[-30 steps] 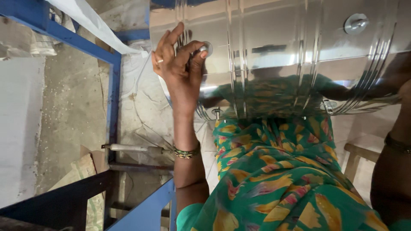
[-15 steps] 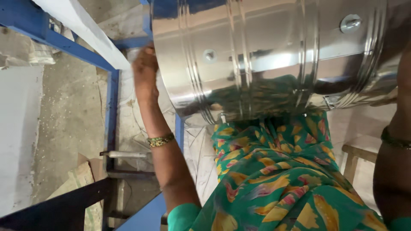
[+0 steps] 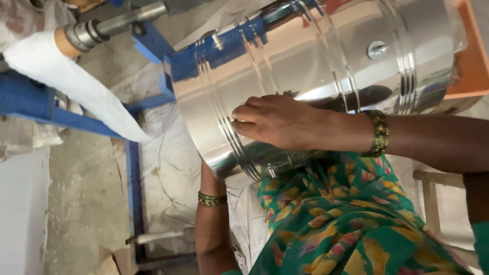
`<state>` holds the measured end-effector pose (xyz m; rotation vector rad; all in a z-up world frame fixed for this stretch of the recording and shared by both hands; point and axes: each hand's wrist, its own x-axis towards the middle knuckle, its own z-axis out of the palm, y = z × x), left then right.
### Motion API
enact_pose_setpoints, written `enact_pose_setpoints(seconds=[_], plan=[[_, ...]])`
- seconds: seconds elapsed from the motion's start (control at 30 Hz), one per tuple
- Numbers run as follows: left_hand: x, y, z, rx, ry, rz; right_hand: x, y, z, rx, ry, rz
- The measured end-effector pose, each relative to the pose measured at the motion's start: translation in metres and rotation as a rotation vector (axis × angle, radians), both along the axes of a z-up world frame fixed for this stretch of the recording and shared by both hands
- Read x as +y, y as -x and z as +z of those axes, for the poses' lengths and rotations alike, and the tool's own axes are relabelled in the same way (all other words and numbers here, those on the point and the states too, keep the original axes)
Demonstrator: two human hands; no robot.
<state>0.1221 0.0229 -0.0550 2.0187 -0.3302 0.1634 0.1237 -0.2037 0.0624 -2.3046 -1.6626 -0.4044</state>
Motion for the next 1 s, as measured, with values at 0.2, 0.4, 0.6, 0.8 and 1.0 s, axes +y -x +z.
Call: enact_pose_setpoints(seconds=[0.2, 0.4, 0.6, 0.8, 1.0], plan=[[-0.001, -0.005, -0.005, 0.0, -0.034, -0.036, 0.001, -0.008, 0.005, -0.098, 0.031, -0.053], [-0.004, -0.007, 0.0, -0.015, -0.045, -0.056, 0.01, -0.014, 0.004, -0.16, -0.002, -0.083], [-0.01, 0.0, 0.004, -0.021, -0.056, -0.074, 0.021, -0.011, -0.006, -0.318, 0.099, -0.288], [-0.013, 0.007, 0.013, -0.022, -0.073, -0.088, 0.029, -0.009, 0.003, -0.064, 0.108, -0.356], [-0.011, 0.01, 0.014, -0.011, -0.082, -0.087, 0.006, -0.021, 0.02, -0.22, 0.045, 0.045]])
